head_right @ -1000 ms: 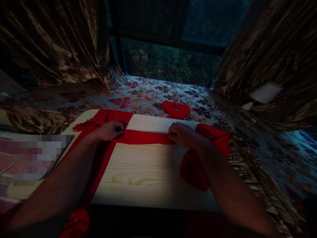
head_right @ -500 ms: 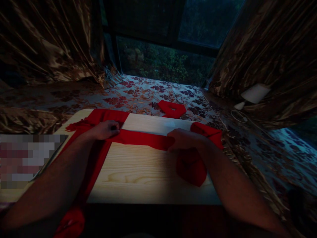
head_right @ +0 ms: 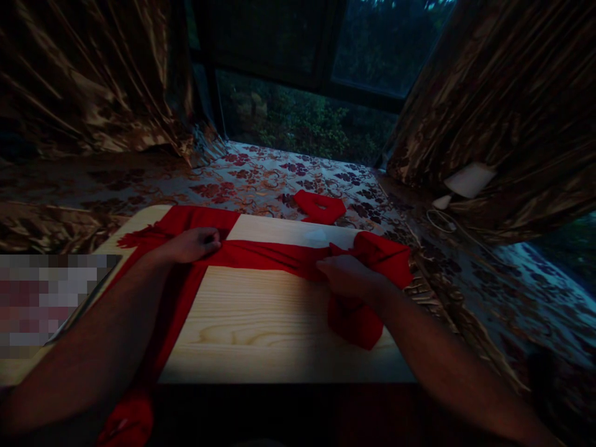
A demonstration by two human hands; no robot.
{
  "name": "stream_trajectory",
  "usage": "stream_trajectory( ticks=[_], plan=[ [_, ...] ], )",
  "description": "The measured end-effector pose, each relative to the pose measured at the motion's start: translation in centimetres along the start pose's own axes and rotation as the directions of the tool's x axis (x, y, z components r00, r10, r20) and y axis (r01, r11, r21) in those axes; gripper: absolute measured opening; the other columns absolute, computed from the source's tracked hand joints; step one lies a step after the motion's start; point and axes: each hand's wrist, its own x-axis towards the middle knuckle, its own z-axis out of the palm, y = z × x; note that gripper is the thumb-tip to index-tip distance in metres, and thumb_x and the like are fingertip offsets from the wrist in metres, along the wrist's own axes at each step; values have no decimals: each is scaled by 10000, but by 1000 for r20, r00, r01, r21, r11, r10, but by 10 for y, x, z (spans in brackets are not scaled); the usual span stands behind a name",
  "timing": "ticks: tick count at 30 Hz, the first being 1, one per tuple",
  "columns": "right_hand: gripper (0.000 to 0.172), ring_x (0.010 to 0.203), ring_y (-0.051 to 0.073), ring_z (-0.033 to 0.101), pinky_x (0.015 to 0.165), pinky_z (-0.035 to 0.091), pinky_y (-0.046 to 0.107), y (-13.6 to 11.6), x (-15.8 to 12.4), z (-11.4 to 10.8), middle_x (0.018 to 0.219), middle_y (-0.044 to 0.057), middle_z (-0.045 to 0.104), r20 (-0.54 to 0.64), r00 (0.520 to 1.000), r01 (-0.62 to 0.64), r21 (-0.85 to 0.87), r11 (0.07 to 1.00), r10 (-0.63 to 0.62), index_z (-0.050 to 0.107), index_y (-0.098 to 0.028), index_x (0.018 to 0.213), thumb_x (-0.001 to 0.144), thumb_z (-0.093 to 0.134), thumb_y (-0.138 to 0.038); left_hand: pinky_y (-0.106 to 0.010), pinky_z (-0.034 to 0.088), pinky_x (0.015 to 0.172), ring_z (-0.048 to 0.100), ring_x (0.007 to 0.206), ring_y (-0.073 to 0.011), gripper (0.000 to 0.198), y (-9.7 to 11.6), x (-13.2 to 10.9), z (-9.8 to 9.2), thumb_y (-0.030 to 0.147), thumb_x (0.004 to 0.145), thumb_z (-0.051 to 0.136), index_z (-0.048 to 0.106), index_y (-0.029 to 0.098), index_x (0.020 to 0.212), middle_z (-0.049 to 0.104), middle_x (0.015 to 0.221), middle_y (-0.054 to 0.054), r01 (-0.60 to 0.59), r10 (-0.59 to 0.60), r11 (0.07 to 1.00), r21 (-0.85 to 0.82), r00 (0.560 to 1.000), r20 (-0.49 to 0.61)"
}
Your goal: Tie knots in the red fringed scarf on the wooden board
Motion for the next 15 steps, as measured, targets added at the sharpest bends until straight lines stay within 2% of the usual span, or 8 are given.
stream_trajectory(
  ticks=[2,5,8,11,15],
  plan=[
    [223,934,219,692,730,439,263,6,-4,1,1049,106,746,59,997,-43,39,998,40,697,-172,1020,825,595,-138,-281,358,589,546,646,-180,298,-2,1,0,518,742,530,580,225,777,610,675,4,-11,11,1000,-23,1000,3],
    [142,835,211,699,688,443,260,23,-5,1,949,101,757,155,986,-70,85,994,56,718,-169,934,844,615,-208,-277,358,581,528,629,-175,305,-4,2,1,527,736,530,573,227,766,581,641,13,-8,9,999,-51,1000,16],
    [131,818,193,692,705,455,242,42,-1,-1,929,81,759,155,988,-43,190,981,13,714,-174,918,842,615,-214,-276,354,569,509,607,-168,307,-4,2,1,531,727,531,558,226,755,559,621,19,9,-8,997,-71,1000,25],
    [200,883,199,687,746,471,236,62,4,-5,1030,84,757,121,991,-88,240,967,60,708,-174,1004,833,607,-193,-275,353,564,498,603,-163,318,-4,2,0,540,725,534,550,224,757,551,628,21,8,-5,995,-99,1000,25],
    [189,808,204,673,676,471,254,90,9,-15,949,83,761,253,959,-196,254,947,131,714,-162,951,859,589,-269,-269,360,573,495,614,-159,328,-6,2,0,549,727,548,551,221,746,556,641,21,-4,7,994,-106,1000,24]
  ],
)
